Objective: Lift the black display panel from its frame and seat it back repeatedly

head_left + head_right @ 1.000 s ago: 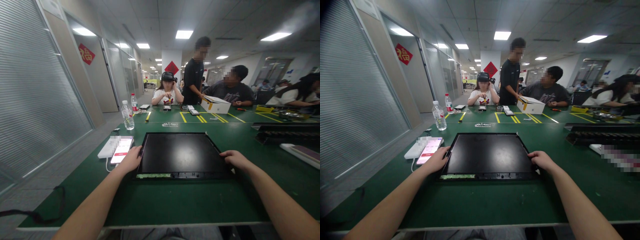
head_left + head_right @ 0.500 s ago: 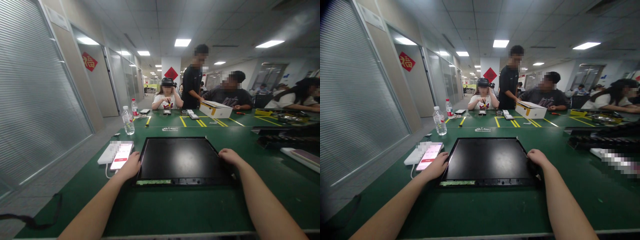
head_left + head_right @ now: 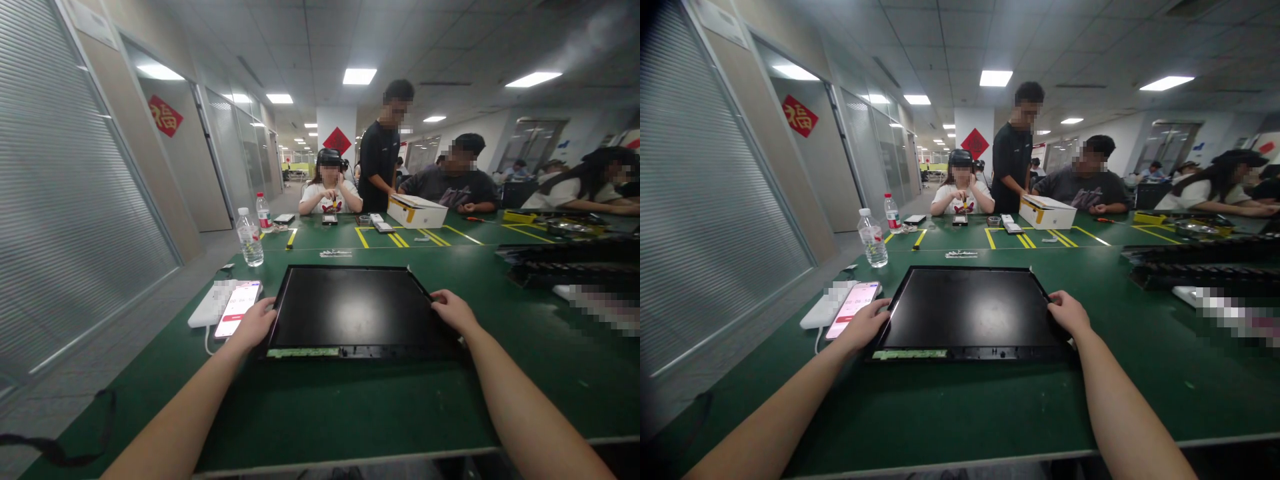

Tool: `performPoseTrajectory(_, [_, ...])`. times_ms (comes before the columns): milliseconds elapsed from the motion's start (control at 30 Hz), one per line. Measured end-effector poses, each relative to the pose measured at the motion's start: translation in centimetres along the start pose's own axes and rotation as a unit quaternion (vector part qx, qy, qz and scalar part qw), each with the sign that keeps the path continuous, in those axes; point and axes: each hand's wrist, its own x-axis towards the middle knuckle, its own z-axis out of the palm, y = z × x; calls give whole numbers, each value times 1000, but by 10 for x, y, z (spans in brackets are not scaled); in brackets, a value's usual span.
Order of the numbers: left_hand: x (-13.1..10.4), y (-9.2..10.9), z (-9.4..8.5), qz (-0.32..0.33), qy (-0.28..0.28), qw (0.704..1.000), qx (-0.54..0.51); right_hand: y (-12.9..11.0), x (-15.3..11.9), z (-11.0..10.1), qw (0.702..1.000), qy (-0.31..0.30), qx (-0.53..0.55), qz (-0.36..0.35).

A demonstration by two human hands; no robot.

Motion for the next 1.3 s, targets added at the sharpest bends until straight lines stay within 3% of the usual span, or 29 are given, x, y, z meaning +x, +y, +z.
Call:
performPoseTrajectory(233, [-7,15,7,-143,23,964,-224,3,1,-1,1000,10,21,-4])
performPoseTrajectory(467, [-3,10,13,-220,-3,928,-301,5,4,0,999,13,10,-31])
performPoseTrajectory(667, [-7,9,16,-195,-46,913,-356,2,0,-3,999,14,-4,-42])
performPoseTrajectory(900, [-11,15,9,-218,-104,907,-344,-2,-3,-6,999,10,-25,-29])
performPoseTrajectory(1033, [-16,23,7,-241,-112,903,-338,-3,-4,-5,999,10,-26,-33])
performPoseTrajectory(1300, [-19,26,9,-212,-114,909,-340,-5,-7,-3,998,21,-42,-39])
